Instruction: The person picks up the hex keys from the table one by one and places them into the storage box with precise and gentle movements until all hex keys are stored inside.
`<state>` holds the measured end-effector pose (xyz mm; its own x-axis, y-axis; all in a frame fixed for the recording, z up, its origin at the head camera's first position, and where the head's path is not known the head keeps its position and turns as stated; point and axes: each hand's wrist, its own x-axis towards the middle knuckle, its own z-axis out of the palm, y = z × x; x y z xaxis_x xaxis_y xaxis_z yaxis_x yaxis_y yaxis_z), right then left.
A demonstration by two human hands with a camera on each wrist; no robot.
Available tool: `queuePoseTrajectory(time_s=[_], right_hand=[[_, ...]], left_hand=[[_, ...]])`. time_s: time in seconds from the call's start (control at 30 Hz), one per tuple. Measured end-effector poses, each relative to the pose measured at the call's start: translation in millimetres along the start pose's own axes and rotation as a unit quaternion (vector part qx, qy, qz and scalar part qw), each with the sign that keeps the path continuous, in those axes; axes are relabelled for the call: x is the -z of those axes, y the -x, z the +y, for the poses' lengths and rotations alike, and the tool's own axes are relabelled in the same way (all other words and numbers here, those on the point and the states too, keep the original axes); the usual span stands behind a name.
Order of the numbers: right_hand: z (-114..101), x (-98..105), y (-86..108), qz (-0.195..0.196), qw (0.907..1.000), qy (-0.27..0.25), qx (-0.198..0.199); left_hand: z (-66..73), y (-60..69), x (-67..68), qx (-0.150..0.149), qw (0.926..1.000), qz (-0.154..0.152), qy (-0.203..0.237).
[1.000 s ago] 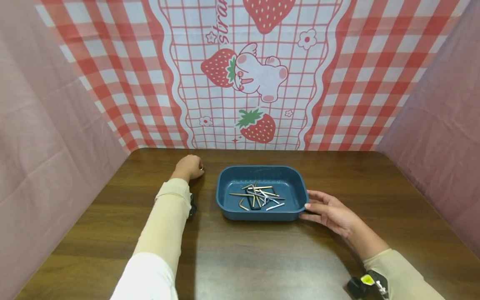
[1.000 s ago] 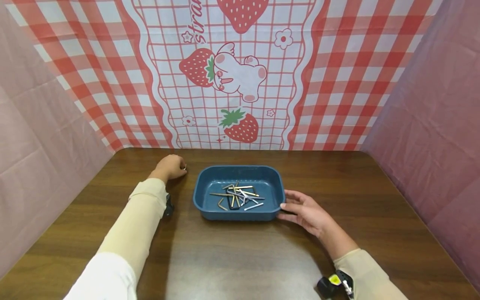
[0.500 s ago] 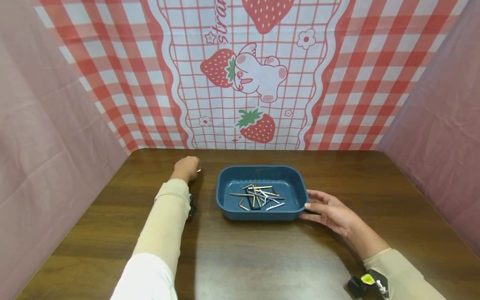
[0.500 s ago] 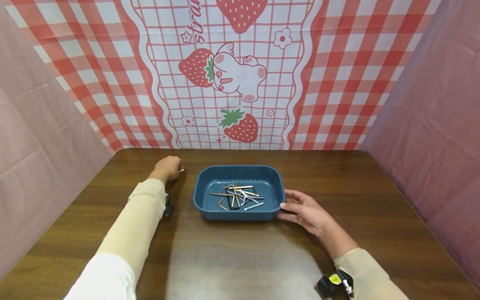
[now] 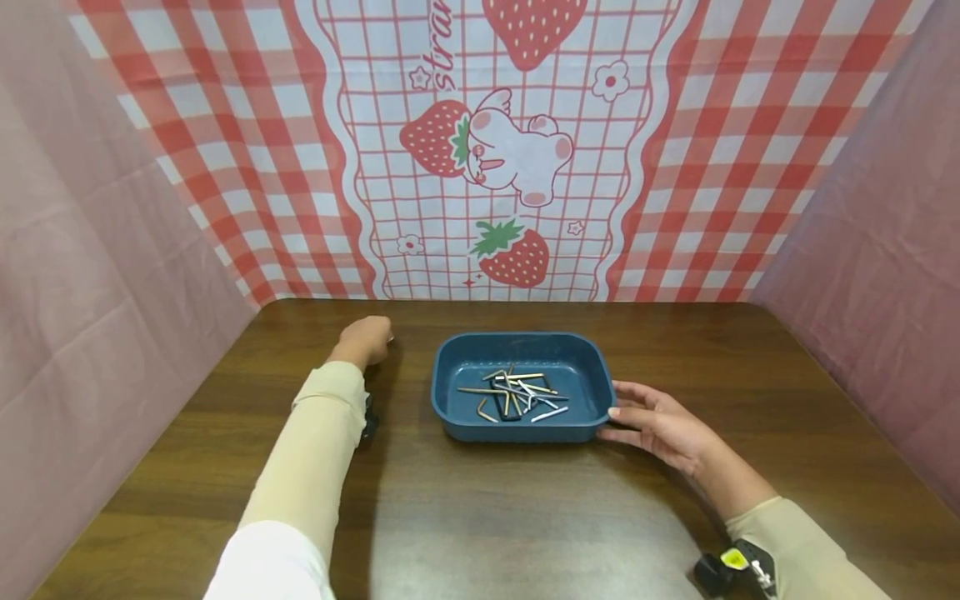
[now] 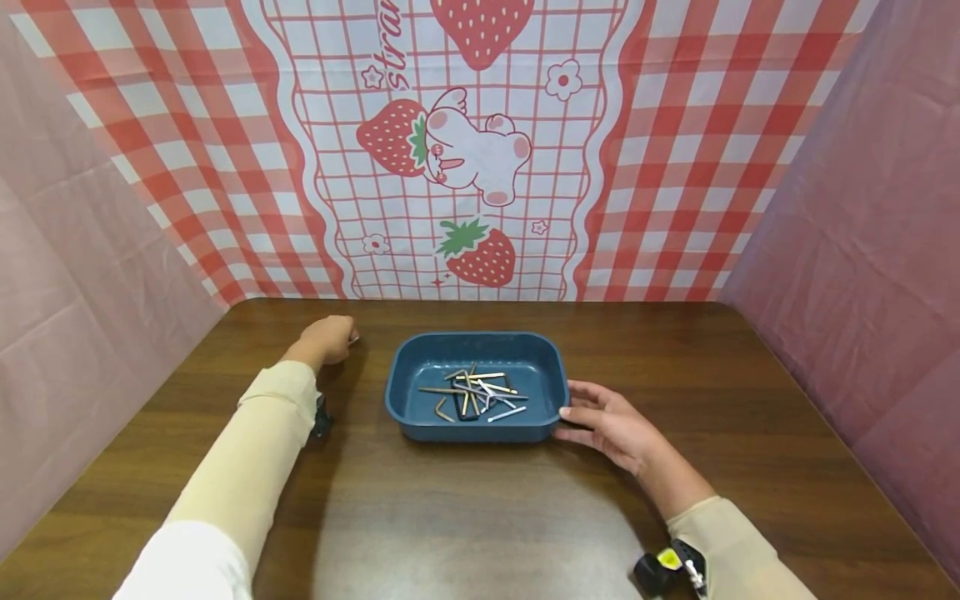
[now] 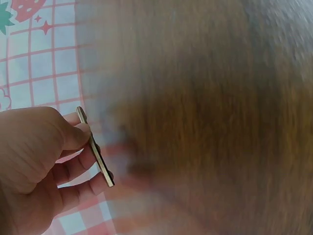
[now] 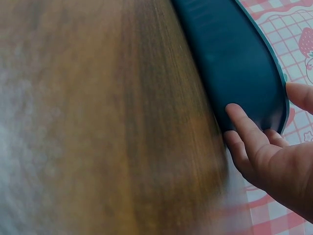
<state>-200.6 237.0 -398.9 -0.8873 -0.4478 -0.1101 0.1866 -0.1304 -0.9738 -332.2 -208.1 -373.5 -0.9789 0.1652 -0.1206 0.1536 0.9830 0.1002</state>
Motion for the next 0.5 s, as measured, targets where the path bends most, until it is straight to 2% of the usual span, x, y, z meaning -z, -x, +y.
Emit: queuePoseTrajectory(time_s=[0.33, 0.5], right_hand=[[0.0, 0.8, 0.0, -0.001, 1.0000, 0.002, 0.000], [0.1, 0.2, 0.4, 0.000, 1.0000, 0.001, 0.000]], left_hand=[[1.9, 9.4, 9.3, -0.026, 0.9997, 0.002, 0.003], [2.9, 11.0, 10.3, -0.052, 0.9986, 0.008, -0.002]])
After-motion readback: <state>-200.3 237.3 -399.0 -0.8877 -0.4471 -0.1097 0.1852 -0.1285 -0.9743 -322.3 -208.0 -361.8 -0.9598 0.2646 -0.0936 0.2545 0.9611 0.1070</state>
